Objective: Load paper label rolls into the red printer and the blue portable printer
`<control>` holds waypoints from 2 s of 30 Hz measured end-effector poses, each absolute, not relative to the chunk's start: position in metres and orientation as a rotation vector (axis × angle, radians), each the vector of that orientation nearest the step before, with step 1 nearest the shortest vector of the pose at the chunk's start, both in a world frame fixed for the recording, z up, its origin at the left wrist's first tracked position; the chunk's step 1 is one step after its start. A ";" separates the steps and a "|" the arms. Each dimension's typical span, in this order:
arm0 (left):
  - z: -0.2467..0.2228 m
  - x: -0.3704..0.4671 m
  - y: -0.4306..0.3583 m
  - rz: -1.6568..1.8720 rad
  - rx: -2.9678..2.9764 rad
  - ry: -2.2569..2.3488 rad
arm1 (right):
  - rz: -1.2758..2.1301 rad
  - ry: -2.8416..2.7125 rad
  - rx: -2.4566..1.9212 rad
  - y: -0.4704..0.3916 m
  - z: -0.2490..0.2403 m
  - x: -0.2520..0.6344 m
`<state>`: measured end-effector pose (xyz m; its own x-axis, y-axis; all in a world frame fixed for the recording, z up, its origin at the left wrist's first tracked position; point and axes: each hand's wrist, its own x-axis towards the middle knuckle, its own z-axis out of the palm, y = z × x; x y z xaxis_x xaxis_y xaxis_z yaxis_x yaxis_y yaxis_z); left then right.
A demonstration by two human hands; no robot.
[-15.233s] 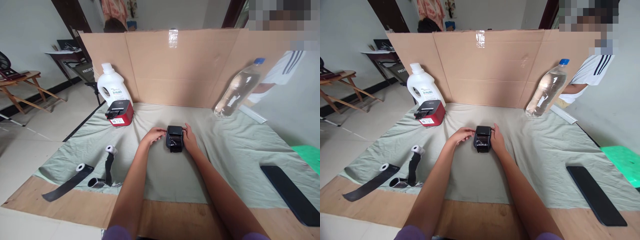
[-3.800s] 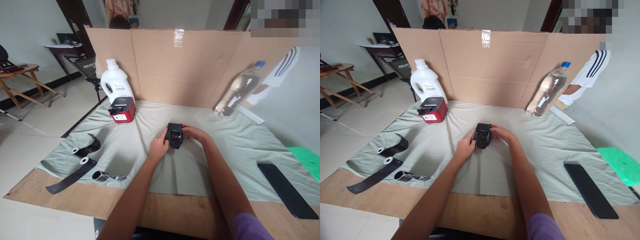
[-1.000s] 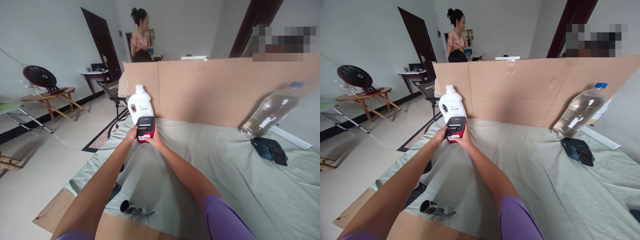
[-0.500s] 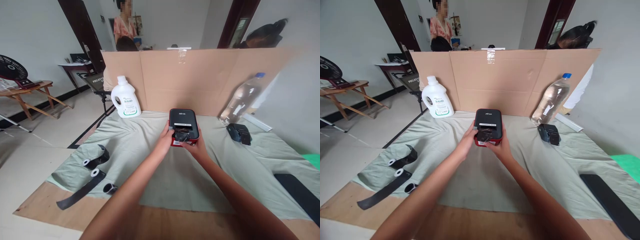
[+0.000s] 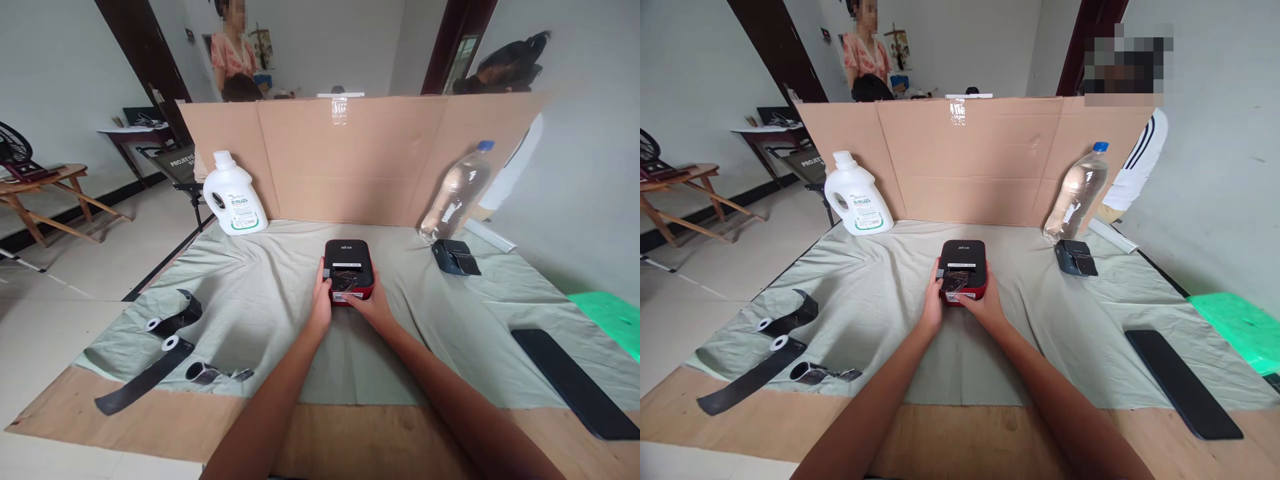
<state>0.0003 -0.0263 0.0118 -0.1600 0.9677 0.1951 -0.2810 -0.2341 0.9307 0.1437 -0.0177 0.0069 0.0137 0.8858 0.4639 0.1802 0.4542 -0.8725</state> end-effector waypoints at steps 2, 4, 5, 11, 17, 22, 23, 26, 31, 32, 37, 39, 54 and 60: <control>0.011 -0.002 -0.028 1.565 1.168 0.970 | 0.733 -1.469 -1.007 -0.021 0.009 0.145; 0.012 -0.003 -0.029 1.534 1.253 0.977 | 0.738 -1.463 -1.025 -0.023 0.010 0.146; 0.012 -0.004 -0.029 1.522 1.281 0.978 | 0.732 -1.462 -1.032 -0.024 0.009 0.147; 0.007 -0.007 -0.030 1.486 1.346 0.980 | 0.715 -1.476 -1.028 -0.021 0.002 0.151; 0.007 -0.008 -0.032 1.469 1.357 0.985 | 0.740 -1.463 -1.017 -0.020 -0.001 0.152; 0.008 -0.009 -0.034 1.475 1.342 0.967 | 0.727 -1.487 -1.004 -0.023 0.000 0.153; 0.008 -0.010 -0.034 1.475 1.346 0.968 | 0.712 -1.492 -1.005 -0.024 -0.001 0.153; 0.010 -0.012 -0.035 1.491 1.352 0.963 | 0.680 -1.514 -1.024 -0.025 -0.002 0.153; 0.010 -0.013 -0.035 1.474 1.307 1.006 | 0.684 -1.541 -1.068 -0.026 -0.003 0.152; 0.009 -0.012 -0.035 1.480 1.309 1.011 | 0.687 -1.539 -1.075 -0.026 -0.002 0.153; 0.008 -0.008 -0.037 1.595 1.325 1.029 | 0.669 -1.547 -1.067 -0.027 0.001 0.153; 0.009 -0.007 -0.037 1.639 1.321 1.036 | 0.661 -1.556 -1.038 -0.028 0.002 0.153; 0.006 -0.015 -0.027 1.740 1.343 1.049 | 0.501 -1.581 -1.076 -0.026 0.000 0.153; 0.010 -0.021 -0.021 1.738 1.411 1.116 | 0.404 -1.691 -1.112 -0.022 -0.001 0.161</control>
